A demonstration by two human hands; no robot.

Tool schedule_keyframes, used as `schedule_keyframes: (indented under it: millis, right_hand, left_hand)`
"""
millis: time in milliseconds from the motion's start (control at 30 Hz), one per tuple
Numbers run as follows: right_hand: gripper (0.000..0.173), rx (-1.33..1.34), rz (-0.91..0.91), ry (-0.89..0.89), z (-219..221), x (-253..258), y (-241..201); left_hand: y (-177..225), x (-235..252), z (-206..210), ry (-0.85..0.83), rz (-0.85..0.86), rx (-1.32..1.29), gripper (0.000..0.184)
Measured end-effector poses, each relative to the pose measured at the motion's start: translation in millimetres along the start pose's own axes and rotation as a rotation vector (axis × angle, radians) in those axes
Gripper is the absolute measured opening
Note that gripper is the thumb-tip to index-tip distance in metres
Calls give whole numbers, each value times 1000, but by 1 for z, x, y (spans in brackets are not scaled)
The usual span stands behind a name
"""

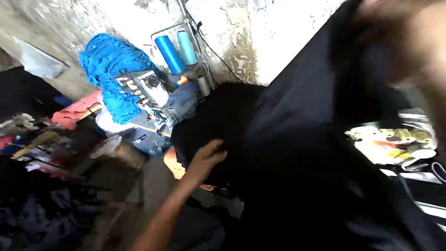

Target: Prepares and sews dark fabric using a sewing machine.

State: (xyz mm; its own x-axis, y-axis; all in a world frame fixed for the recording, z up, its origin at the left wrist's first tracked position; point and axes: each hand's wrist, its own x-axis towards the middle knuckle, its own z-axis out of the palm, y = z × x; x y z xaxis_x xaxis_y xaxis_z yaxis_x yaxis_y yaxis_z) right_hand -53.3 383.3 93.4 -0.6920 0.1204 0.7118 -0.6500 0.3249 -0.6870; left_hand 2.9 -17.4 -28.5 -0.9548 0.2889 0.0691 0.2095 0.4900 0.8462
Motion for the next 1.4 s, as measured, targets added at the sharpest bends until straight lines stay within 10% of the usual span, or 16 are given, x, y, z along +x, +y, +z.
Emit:
schedule_keyframes:
  millis: [100,367,467,700,933,1400]
  right_hand:
    - [29,93,327,-116,82,-46,41]
    - [54,162,395,-486,179,-105,154]
    - [43,69,487,-422,168,-121,184]
    - [35,-22,899,-354,126,-207,228]
    - [39,71,1121,-364,125,-213,232]
    - [28,-77,1091,-525,130,-207,246]
  left_hand:
    - [-65,-42,8,30,-251,-61,34]
    - [-168,-111,31,113,-665,71,43]
    - [-181,-95,49,100,-391,420,61]
    - [-132,39,138,-144,361,385,27]
    - [-122,165,188,-468,282,704,40]
    - [-113,181,201,-412,225,564,14]
